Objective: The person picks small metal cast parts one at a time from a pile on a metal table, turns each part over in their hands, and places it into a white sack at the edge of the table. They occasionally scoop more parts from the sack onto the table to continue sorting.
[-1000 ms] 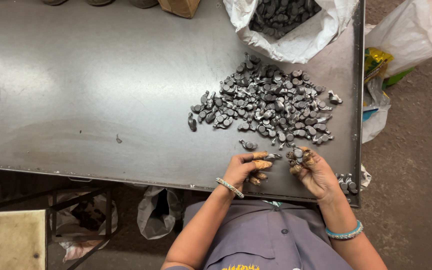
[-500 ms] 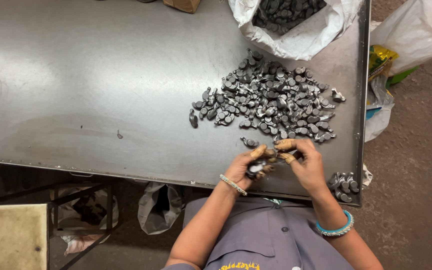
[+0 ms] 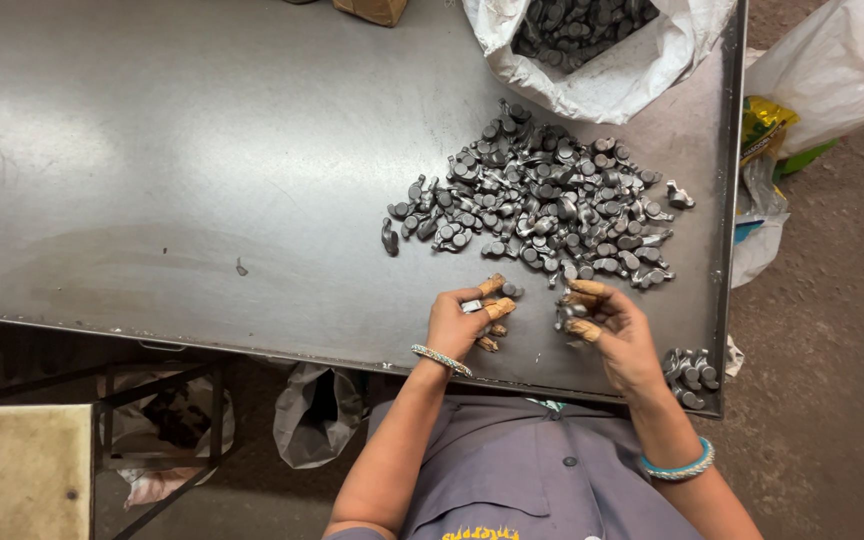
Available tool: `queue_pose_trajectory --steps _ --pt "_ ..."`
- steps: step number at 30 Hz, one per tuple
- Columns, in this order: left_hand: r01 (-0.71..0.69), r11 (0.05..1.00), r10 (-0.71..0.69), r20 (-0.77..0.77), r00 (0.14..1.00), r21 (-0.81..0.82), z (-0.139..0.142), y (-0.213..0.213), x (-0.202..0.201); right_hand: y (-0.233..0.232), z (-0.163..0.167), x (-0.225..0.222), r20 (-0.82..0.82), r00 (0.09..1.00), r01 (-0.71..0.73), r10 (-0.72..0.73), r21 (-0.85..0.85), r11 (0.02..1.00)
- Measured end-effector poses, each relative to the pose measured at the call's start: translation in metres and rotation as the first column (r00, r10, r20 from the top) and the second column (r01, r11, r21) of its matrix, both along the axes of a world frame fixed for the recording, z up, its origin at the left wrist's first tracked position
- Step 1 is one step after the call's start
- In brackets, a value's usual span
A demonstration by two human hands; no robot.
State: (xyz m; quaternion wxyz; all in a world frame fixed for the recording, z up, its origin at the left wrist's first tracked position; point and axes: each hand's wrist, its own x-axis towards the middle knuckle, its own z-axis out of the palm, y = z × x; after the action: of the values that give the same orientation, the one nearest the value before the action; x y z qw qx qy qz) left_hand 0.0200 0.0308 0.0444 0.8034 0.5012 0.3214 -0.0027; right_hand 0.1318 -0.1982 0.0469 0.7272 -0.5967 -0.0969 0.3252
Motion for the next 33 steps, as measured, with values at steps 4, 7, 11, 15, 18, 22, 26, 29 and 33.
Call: queue_pose_trajectory --steps 4,7,11,15,18,22,26,29,33 --pt "0.068 0.998 -0.069 -0.004 0.998 -0.012 0.001 -0.009 0.005 -0.022 -0.014 0.006 -0.132 0.991 0.028 -0.013 0.116 0.993" --pt "0.115 0.993 -0.114 0.012 0.993 -0.039 -0.005 -0.017 0.009 -0.030 -0.024 0.007 -0.150 0.988 0.045 -0.025 0.129 0.991" --pt "0.111 0.982 -0.094 0.113 0.989 -0.155 -0.018 -0.027 0.012 -0.036 -0.030 0.008 -0.176 0.984 0.061 -0.038 0.127 0.990" --pt "0.116 0.932 -0.082 0.113 0.990 -0.345 -0.026 -0.038 0.008 -0.027 -0.022 0.005 -0.126 0.992 0.019 -0.011 0.065 0.998" --pt "0.066 0.817 -0.036 0.064 0.997 -0.573 -0.028 -0.045 0.005 -0.007 -0.007 0.000 0.080 0.993 -0.084 0.086 -0.029 0.996" --pt "0.117 0.733 0.005 0.177 0.984 -0.670 -0.027 -0.035 0.000 0.022 0.024 -0.001 0.539 0.821 0.000 0.186 -0.327 0.945" --pt "-0.026 0.746 0.141 0.119 0.983 -0.666 -0.024 -0.008 -0.004 0.047 0.041 -0.009 0.819 0.363 0.268 0.445 -0.549 0.792" --pt "0.003 0.758 0.141 0.168 0.976 -0.652 -0.020 0.010 -0.008 0.052 0.037 -0.015 0.826 0.415 0.282 0.381 -0.515 0.810" --pt "0.011 0.791 0.097 0.143 0.985 -0.611 -0.016 0.016 -0.011 0.038 0.014 -0.010 0.548 0.812 0.190 0.203 -0.576 0.795"
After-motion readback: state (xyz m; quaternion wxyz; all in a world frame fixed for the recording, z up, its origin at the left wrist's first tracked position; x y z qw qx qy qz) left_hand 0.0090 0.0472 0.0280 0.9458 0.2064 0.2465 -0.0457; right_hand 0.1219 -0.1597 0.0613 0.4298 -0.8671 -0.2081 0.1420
